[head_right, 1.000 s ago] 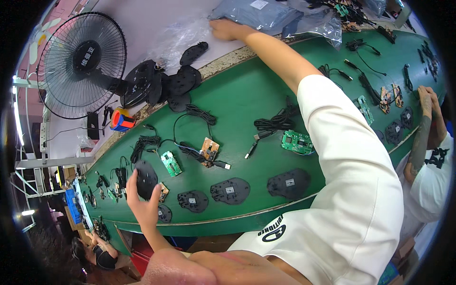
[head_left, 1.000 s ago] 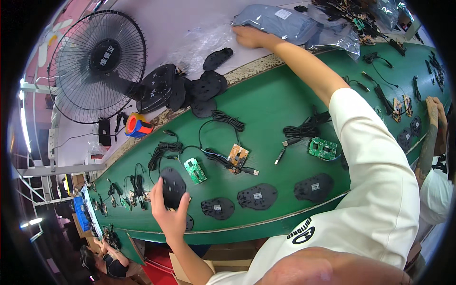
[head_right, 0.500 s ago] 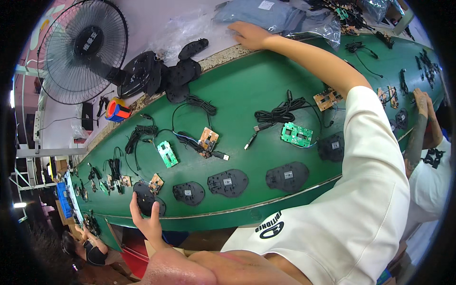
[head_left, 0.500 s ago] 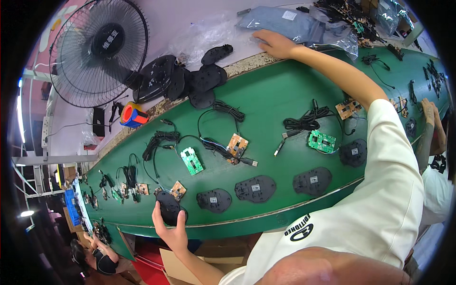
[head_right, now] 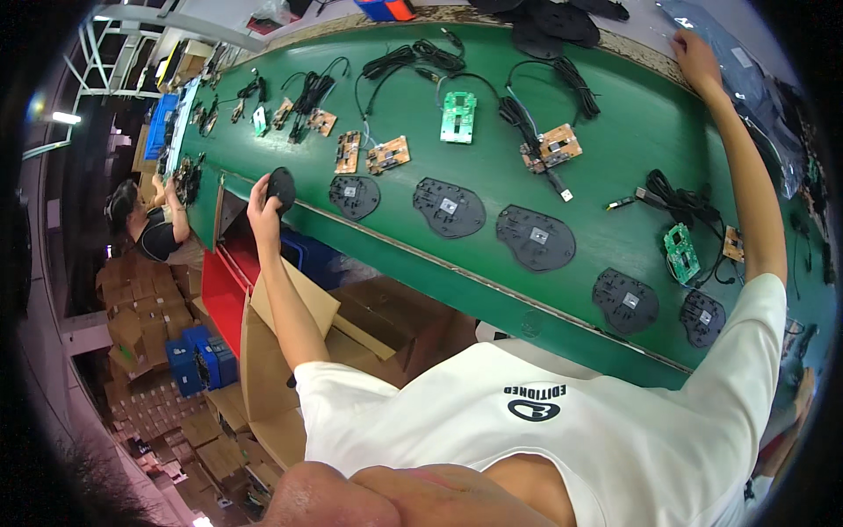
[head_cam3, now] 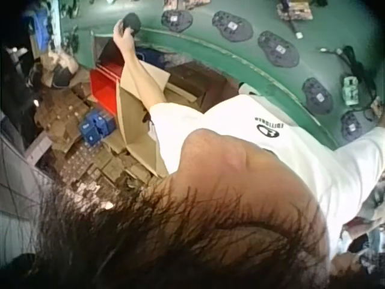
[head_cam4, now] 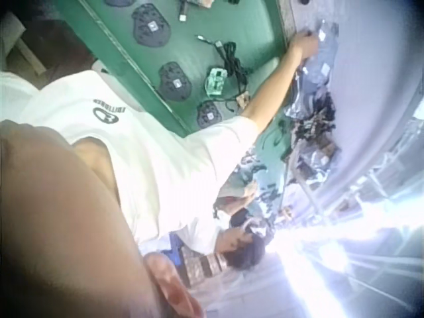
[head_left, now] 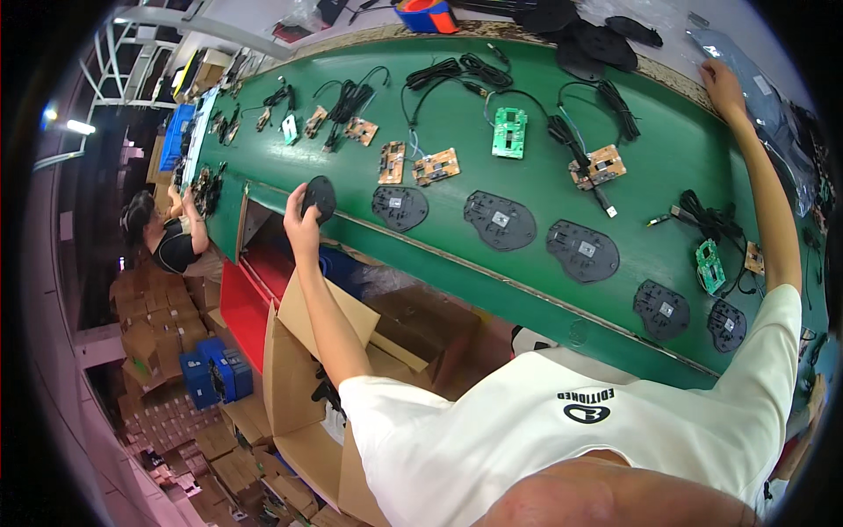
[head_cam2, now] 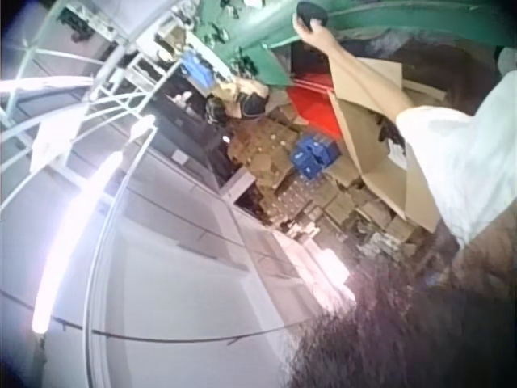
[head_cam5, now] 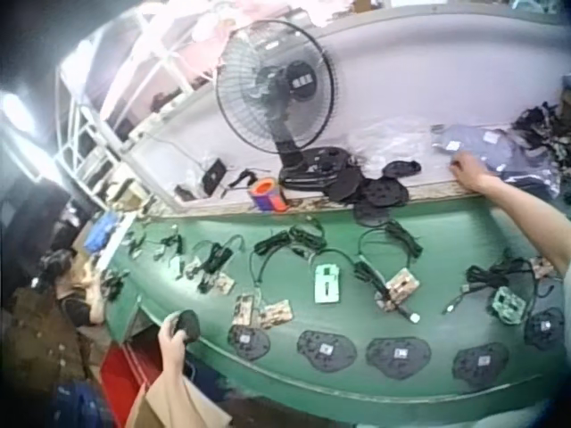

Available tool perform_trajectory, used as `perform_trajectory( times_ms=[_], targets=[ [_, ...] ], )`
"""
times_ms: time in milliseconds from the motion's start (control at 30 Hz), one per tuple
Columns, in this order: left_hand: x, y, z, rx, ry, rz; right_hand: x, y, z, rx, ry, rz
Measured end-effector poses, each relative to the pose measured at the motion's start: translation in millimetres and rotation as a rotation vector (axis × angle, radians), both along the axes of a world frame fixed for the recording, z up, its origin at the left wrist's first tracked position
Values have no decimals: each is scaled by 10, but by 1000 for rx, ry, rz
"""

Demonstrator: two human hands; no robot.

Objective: The person assembles electronic computer mice components by hand, combining PCB boards, computer mouse shells, electronic components, and cables on an assembly line.

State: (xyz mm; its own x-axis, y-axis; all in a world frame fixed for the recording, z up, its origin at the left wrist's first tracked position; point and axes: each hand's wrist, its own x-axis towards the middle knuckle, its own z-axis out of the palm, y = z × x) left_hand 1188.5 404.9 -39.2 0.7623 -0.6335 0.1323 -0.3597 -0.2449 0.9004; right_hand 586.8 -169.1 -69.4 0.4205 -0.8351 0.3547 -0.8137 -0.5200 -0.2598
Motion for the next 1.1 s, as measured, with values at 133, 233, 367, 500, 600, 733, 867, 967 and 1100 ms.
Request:
perform_trajectory(
  times_ms=[133, 233, 367, 500, 600, 733, 867, 967, 1100],
  targets=[
    [335, -167, -30, 345, -618, -228, 135, -36, 69, -2, 34, -22],
    [105, -458, -90, 345, -933, -142, -48, -52, 105, 53, 118, -82],
    [-38, -319, -299, 190, -775, 291, 2, 134, 126, 3, 35, -71],
    [-227, -220, -403, 270, -808, 217, 11, 481, 443, -15, -184, 24],
    [-167, -235, -336, 281, -653, 97, 536, 1046, 642, 30, -392, 300],
    [-289, -330, -140, 36, -820, 289, 1297, 2218, 981, 443, -567, 639],
    [-1886, -960, 524, -198, 30, -457, 1528, 3034, 1078, 361, -545, 971],
    [-2539, -933, 561, -304, 566, -747, 1862, 3405, 1073, 207, -605, 1184],
    [-2494, -880, 473, -355, 736, -674, 1959, 3466, 1062, 106, -522, 1226]
  ],
)
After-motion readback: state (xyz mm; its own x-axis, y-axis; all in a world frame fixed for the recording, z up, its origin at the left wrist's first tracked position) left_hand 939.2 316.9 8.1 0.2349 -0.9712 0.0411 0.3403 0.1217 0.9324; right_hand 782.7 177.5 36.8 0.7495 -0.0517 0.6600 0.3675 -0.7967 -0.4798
